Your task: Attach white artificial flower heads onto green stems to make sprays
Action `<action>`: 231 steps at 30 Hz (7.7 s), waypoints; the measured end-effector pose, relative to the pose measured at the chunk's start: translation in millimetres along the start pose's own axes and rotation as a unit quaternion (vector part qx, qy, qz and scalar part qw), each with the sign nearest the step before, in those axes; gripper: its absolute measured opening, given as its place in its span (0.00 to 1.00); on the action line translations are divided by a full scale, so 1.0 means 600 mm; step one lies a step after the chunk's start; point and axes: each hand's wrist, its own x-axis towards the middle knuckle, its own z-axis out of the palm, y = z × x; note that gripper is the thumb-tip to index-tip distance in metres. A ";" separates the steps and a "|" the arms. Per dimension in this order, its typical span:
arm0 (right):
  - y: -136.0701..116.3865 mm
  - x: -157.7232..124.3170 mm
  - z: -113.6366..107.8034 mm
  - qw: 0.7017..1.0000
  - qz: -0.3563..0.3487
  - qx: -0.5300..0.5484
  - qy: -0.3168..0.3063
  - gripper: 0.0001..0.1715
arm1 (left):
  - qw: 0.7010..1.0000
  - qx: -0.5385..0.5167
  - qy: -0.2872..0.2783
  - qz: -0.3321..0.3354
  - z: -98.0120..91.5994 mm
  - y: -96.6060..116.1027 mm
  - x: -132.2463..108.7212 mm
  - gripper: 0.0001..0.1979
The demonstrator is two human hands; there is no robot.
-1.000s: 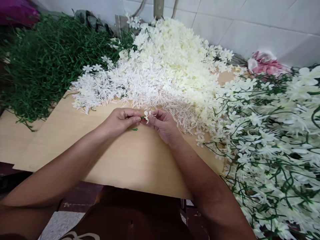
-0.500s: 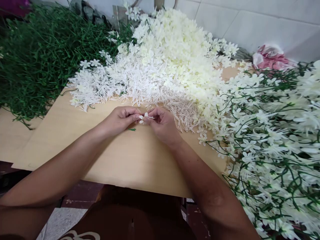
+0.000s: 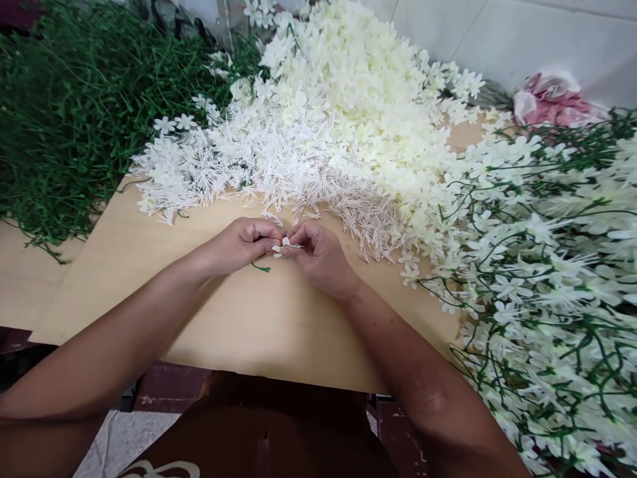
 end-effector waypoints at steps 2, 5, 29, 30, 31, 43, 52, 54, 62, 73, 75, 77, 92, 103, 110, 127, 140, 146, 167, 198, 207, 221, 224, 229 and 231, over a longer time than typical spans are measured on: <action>-0.001 0.001 -0.002 1.000 -0.003 -0.006 -0.002 0.21 | 1.000 0.004 -0.005 -0.004 -0.001 -0.001 0.001 0.08; -0.003 0.003 -0.007 1.000 -0.004 -0.007 0.002 0.20 | 1.000 0.022 -0.015 0.001 -0.003 -0.003 0.002 0.09; -0.011 0.006 -0.011 0.998 0.013 0.025 -0.051 0.21 | 0.996 0.060 -0.033 0.052 0.007 -0.008 -0.003 0.18; -0.011 0.006 -0.011 0.998 0.016 0.027 -0.055 0.21 | 0.996 0.059 -0.039 0.054 0.007 -0.009 -0.003 0.18; -0.011 0.006 -0.012 0.998 0.019 0.029 -0.056 0.20 | 0.996 0.059 -0.041 0.056 0.006 -0.010 -0.003 0.19; -0.009 0.013 -0.011 0.997 0.062 0.013 -0.033 0.22 | 0.990 0.110 0.018 0.081 0.014 -0.017 -0.003 0.24; -0.031 0.006 -0.012 0.995 0.074 0.039 -0.047 0.19 | 0.996 0.057 0.021 0.058 0.010 -0.011 0.000 0.24; -0.037 0.004 -0.014 0.995 0.068 0.041 -0.068 0.17 | 0.996 0.053 0.023 0.063 0.009 -0.013 0.000 0.24; -0.032 0.007 -0.020 0.993 0.109 0.026 -0.047 0.14 | 0.992 0.090 0.023 0.081 0.009 -0.013 0.001 0.21; -0.017 0.006 -0.014 0.995 0.098 0.002 -0.013 0.17 | 0.985 0.129 0.025 0.109 0.013 -0.017 0.003 0.16; -0.016 0.005 -0.012 0.996 0.089 0.007 -0.010 0.18 | 0.984 0.137 0.025 0.111 0.013 -0.020 0.003 0.16; -0.014 0.004 -0.011 0.996 0.086 0.006 -0.005 0.18 | 0.982 0.148 0.028 0.114 0.014 -0.023 0.003 0.16; -0.019 0.009 -0.004 0.995 0.104 -0.004 0.010 0.17 | 0.968 0.200 0.048 0.142 0.020 -0.033 0.006 0.24; -0.049 0.014 -0.028 0.950 0.239 0.195 0.052 0.16 | 0.895 0.331 0.122 0.272 -0.022 0.010 -0.028 0.19; -0.072 0.003 -0.058 0.958 0.244 0.060 -0.138 0.13 | 0.966 0.168 0.083 0.181 -0.020 0.015 -0.033 0.13; 0.004 0.053 -0.055 0.836 -0.205 -0.506 0.052 0.08 | 0.875 0.370 0.313 -0.015 -0.140 0.032 -0.011 0.09; 0.022 0.055 -0.058 0.904 -0.160 -0.377 0.122 0.10 | 0.789 0.424 0.423 -0.133 -0.298 0.004 0.100 0.07; 0.006 0.049 -0.054 0.917 -0.132 -0.360 0.112 0.06 | 0.783 0.419 0.436 -0.144 -0.297 0.019 0.098 0.07; -0.018 0.038 -0.006 0.954 -0.189 -0.175 0.152 0.03 | 0.961 0.145 0.211 0.105 0.000 0.026 0.013 0.15; -0.003 0.038 0.006 0.800 -0.344 -0.465 0.157 0.10 | 0.927 0.267 0.203 0.167 0.001 0.009 0.013 0.15; -0.008 0.041 -0.010 0.993 -0.064 -0.059 0.083 0.09 | 0.951 0.156 0.202 0.174 -0.002 0.017 0.010 0.15; -0.027 0.037 -0.006 0.990 0.011 0.122 0.064 0.23 | 0.980 -0.034 0.168 0.105 0.012 0.017 0.019 0.14; -0.031 0.035 -0.004 0.993 0.008 0.112 0.024 0.26 | 0.980 -0.099 0.141 0.100 0.013 0.024 0.016 0.19; -0.031 0.028 -0.002 0.996 -0.045 0.053 0.048 0.24 | 0.986 -0.036 0.145 0.069 0.010 0.023 0.016 0.20; -0.030 0.024 -0.008 0.996 -0.045 0.029 0.068 0.23 | 0.988 0.055 0.133 0.052 0.005 0.015 0.015 0.17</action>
